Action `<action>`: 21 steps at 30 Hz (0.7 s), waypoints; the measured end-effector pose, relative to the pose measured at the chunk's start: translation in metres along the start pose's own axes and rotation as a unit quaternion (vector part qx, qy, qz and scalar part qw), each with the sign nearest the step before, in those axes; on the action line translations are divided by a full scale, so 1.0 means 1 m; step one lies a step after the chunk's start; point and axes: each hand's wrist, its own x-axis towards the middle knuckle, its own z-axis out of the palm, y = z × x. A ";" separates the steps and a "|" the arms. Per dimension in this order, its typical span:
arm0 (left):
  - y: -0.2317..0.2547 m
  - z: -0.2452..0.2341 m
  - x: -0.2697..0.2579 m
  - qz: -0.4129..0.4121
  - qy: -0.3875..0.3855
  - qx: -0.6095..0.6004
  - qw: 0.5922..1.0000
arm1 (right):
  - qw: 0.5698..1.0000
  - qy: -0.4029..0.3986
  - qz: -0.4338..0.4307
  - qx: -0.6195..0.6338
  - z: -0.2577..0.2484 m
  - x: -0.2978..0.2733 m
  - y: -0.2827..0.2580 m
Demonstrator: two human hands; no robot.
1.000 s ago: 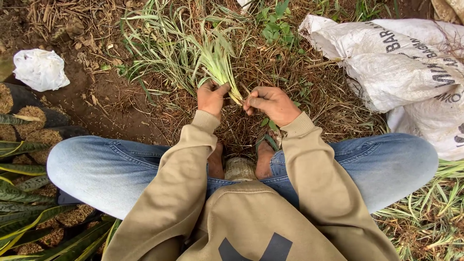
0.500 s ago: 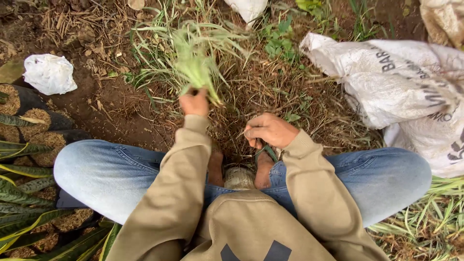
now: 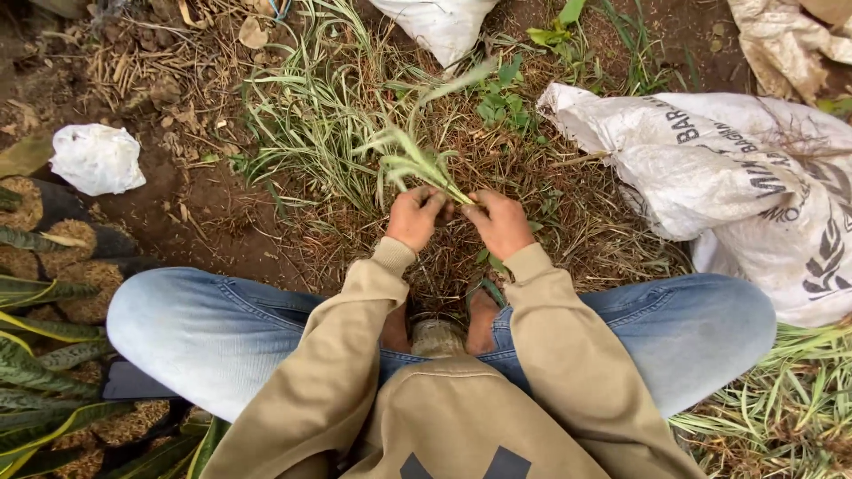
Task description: Sorting and cleaning small plants by removing dead leaves and separating them by hand.
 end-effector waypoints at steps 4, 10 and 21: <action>0.010 0.006 -0.005 -0.010 -0.016 0.016 1.000 | 0.999 0.048 0.009 -0.016 -0.011 0.001 0.004; 0.066 0.022 -0.032 0.042 -0.161 -0.017 0.986 | 0.970 0.149 0.146 0.124 -0.020 0.011 0.065; -0.057 0.016 0.031 -0.141 -0.015 0.378 0.915 | 0.953 0.275 0.047 0.123 -0.207 -0.127 0.034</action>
